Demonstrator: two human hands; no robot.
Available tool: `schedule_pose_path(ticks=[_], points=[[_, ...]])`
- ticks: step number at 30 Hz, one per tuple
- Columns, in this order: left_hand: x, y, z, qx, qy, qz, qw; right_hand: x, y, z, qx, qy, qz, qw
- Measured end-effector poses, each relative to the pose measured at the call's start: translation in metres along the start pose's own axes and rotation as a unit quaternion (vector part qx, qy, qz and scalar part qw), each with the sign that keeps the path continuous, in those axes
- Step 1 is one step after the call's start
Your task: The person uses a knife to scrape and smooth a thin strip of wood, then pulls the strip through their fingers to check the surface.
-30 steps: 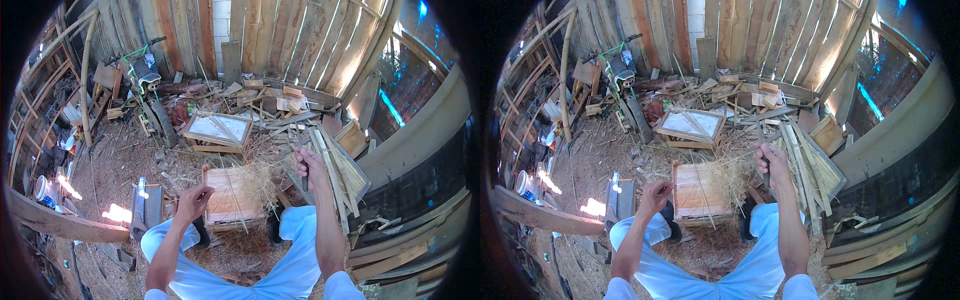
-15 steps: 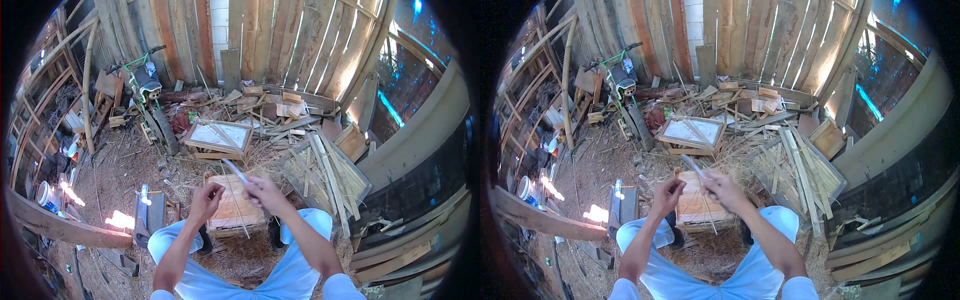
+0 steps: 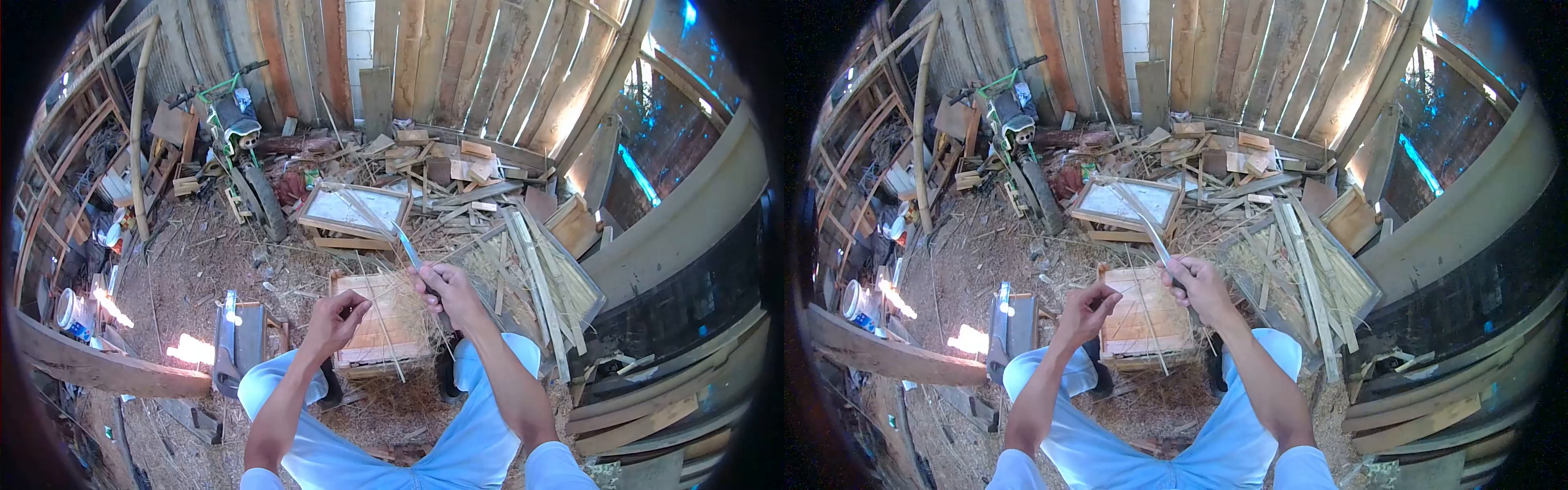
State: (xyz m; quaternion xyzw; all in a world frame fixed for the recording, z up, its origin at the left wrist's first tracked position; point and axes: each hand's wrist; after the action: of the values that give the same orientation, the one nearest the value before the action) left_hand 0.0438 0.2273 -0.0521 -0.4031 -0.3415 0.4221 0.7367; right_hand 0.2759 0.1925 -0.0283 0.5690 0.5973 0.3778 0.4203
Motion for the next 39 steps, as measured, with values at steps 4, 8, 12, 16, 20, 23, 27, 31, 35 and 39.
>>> schedule_pose_path(ticks=[4, 8, 12, 16, 20, 23, 27, 31, 35, 39], points=[[-0.002, -0.003, 0.003, 0.012, 0.028, 0.026, 0.999, 0.0, 0.004, 0.011, 0.01, 0.0, 0.007, 1.0], [-0.004, -0.007, 0.007, 0.009, 0.031, 0.025, 0.999, 0.0, 0.014, 0.02, 0.014, -0.003, 0.001, 1.0], [-0.006, -0.001, 0.01, 0.027, 0.023, 0.001, 0.999, 0.0, 0.018, 0.034, 0.027, -0.036, 0.005, 0.999], [-0.012, 0.018, 0.028, 0.039, 0.0, -0.012, 0.999, 0.0, 0.034, 0.071, 0.061, -0.11, 0.056, 0.991], [-0.016, 0.022, 0.03, 0.029, 0.011, 0.001, 1.0, -0.004, 0.041, 0.079, 0.056, -0.121, 0.064, 0.989], [-0.016, 0.018, 0.025, 0.028, 0.014, 0.001, 1.0, -0.007, 0.034, 0.065, 0.062, -0.061, 0.055, 0.995], [-0.007, -0.001, 0.014, 0.046, 0.035, 0.026, 0.998, -0.01, 0.006, 0.012, 0.009, 0.007, -0.028, 1.0], [-0.004, -0.001, 0.005, 0.034, 0.024, 0.019, 0.999, -0.009, -0.017, -0.016, -0.006, 0.071, -0.046, 0.996], [-0.005, 0.001, 0.013, 0.063, -0.012, -0.007, 0.998, 0.001, 0.0, 0.01, 0.015, 0.012, -0.012, 1.0], [-0.008, 0.014, 0.023, 0.067, -0.048, -0.032, 0.996, 0.002, 0.02, 0.048, 0.075, -0.055, 0.029, 0.995]])
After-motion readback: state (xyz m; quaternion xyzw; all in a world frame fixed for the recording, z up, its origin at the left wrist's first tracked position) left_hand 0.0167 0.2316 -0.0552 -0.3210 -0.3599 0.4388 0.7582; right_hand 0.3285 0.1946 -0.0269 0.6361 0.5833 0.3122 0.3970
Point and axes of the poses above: each hand's wrist, its own x-axis towards the middle knuckle, its own z-axis out of the back of the hand, y = z × x, and after that the axes turned 5 degrees about z, right-handed
